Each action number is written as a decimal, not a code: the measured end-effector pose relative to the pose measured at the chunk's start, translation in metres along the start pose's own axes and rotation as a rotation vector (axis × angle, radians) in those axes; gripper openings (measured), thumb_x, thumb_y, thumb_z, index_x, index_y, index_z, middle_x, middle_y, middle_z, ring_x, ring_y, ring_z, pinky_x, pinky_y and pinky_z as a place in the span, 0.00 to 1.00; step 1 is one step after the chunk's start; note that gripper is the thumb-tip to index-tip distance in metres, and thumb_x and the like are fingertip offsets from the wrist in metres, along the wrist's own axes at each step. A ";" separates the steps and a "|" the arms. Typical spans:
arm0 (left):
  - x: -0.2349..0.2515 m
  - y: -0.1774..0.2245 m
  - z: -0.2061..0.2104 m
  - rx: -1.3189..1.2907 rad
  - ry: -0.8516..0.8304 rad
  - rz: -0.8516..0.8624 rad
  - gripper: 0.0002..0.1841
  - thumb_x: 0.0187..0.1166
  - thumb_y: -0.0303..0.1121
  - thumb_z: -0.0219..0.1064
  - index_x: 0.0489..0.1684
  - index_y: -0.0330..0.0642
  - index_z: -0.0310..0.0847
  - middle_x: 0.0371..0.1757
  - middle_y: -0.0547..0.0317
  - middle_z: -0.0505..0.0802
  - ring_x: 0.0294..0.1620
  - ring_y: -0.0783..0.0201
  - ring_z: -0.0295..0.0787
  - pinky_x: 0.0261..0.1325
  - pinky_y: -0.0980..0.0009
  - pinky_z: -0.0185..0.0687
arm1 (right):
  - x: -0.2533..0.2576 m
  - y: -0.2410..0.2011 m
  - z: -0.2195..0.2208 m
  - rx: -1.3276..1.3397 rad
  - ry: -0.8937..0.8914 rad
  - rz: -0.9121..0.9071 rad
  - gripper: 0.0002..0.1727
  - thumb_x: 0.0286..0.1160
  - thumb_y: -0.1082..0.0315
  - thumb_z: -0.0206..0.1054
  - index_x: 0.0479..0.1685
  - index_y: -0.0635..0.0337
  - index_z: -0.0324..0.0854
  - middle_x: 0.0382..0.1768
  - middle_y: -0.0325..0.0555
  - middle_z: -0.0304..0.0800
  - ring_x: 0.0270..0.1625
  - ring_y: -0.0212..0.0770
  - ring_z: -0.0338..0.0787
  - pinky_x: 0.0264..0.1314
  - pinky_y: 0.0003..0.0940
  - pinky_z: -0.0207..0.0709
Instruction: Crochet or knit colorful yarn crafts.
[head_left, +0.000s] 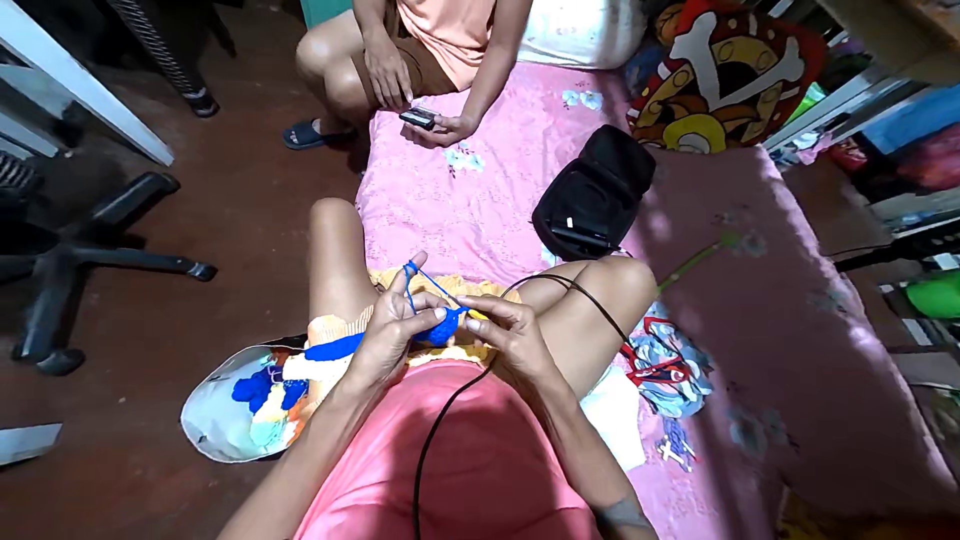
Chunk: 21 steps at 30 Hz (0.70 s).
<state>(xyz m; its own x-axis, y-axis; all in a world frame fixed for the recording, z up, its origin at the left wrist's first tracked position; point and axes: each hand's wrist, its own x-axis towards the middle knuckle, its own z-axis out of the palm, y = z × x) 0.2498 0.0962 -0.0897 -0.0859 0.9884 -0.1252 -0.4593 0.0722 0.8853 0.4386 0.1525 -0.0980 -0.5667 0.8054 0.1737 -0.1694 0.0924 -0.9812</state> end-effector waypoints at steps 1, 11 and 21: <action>0.000 0.001 0.000 0.018 -0.005 0.002 0.46 0.69 0.18 0.64 0.94 0.44 0.45 0.37 0.55 0.96 0.41 0.66 0.96 0.53 0.71 0.90 | 0.000 -0.001 -0.008 -0.112 -0.051 -0.033 0.16 0.75 0.79 0.64 0.60 0.70 0.88 0.48 0.45 0.93 0.43 0.26 0.88 0.48 0.22 0.84; -0.002 0.000 0.008 0.215 -0.005 0.062 0.45 0.71 0.17 0.65 0.93 0.42 0.48 0.36 0.59 0.95 0.36 0.71 0.93 0.46 0.77 0.88 | -0.001 -0.036 -0.038 -0.986 -0.275 -0.318 0.26 0.69 0.78 0.60 0.62 0.44 0.92 0.29 0.45 0.85 0.29 0.42 0.84 0.31 0.39 0.78; -0.006 -0.008 0.014 0.408 0.109 0.236 0.44 0.71 0.21 0.68 0.93 0.42 0.50 0.38 0.62 0.94 0.35 0.72 0.91 0.41 0.79 0.87 | -0.015 -0.035 -0.009 -1.262 -0.107 -0.338 0.27 0.61 0.77 0.67 0.63 0.48 0.92 0.31 0.49 0.86 0.27 0.48 0.87 0.23 0.40 0.79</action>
<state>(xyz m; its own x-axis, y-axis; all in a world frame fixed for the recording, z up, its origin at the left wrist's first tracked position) 0.2662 0.0918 -0.0900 -0.2484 0.9659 0.0733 -0.0337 -0.0843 0.9959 0.4605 0.1422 -0.0669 -0.7158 0.5898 0.3740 0.5189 0.8075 -0.2805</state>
